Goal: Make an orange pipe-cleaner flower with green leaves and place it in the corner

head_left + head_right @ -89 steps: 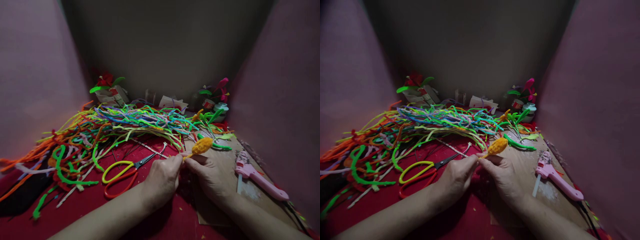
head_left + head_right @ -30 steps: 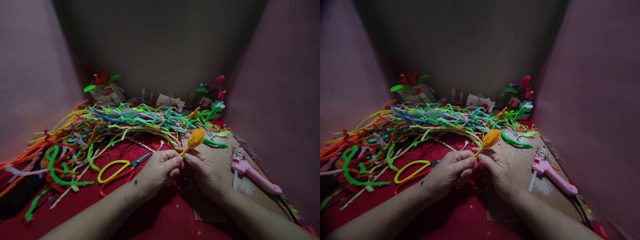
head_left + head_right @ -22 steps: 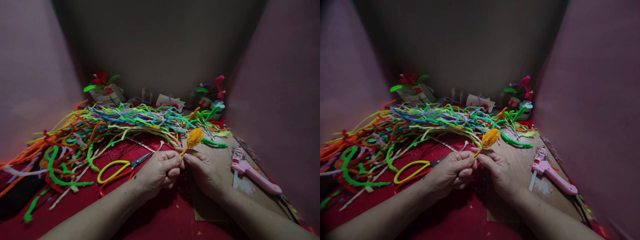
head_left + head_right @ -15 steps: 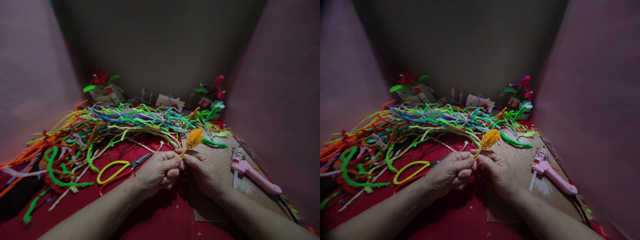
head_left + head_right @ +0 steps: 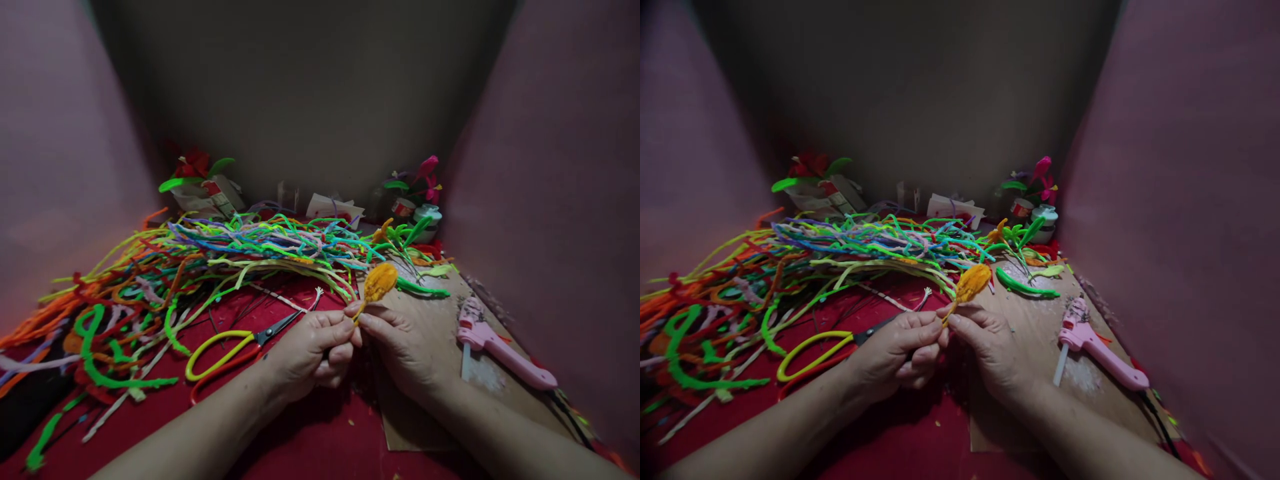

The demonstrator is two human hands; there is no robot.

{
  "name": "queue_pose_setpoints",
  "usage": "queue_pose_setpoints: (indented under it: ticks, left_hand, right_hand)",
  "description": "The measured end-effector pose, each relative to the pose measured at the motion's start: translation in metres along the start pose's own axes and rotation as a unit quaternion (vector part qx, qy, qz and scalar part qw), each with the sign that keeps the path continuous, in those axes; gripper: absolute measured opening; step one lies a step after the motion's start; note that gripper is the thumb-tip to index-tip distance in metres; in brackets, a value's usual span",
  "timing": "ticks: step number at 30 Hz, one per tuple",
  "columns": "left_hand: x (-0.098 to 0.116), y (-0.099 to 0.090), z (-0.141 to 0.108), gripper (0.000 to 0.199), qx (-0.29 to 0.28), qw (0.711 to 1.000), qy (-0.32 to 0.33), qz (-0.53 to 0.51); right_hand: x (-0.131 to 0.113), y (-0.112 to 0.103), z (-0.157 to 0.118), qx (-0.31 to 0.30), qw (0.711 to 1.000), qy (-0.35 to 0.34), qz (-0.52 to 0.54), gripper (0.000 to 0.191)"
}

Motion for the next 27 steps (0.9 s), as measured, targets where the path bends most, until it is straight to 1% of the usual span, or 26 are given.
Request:
queue_pose_setpoints:
  ticks: [2,4,7,9,12,17,19,24,27]
  left_hand:
    - [0.000,0.000,0.000,0.022,0.011,1.000,0.010,0.013]
    - [0.001,0.002,0.000,0.021,0.028,0.998,0.021,0.043]
    - [0.004,0.008,-0.002,0.019,0.074,0.986,0.054,0.140]
    - [0.006,0.012,-0.002,0.018,0.096,0.967,0.098,0.215]
    - [0.004,0.014,-0.003,0.018,0.110,0.932,0.153,0.310]
    - [-0.003,0.008,-0.003,0.022,0.138,0.854,0.209,0.456]
    - [-0.004,0.007,-0.004,0.021,0.142,0.839,0.221,0.476]
    - [-0.003,0.010,-0.006,0.023,0.149,0.828,0.243,0.482]
    - [-0.001,0.012,-0.007,0.024,0.153,0.815,0.249,0.500]
  right_hand:
    - [0.001,-0.001,0.001,0.013,1.000,0.009,0.003,0.019]
    - [0.003,-0.002,0.001,0.026,0.999,0.019,0.011,0.014]
    - [0.003,-0.004,0.001,0.037,0.999,0.026,0.003,0.014]
    - [0.002,-0.005,0.001,0.042,0.999,0.020,-0.017,0.014]
    - [0.000,-0.004,0.001,0.048,0.998,0.013,-0.022,0.013]
    - [0.001,-0.001,0.000,0.044,0.999,0.001,-0.009,0.015]
    - [0.001,-0.002,0.000,0.046,0.999,-0.006,-0.024,0.014]
    - [-0.002,-0.002,-0.002,0.051,0.998,-0.021,-0.034,0.009]
    - [-0.004,-0.001,-0.003,0.046,0.998,-0.019,-0.033,0.009]
Point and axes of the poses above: each hand's wrist, its own z-axis towards the middle knuckle, its own y-axis out of the palm, x = y × z, the point moved 2 cm from there along z, towards the middle knuckle, and after that the axes turned 12 degrees about -z, right-handed, at the moved point
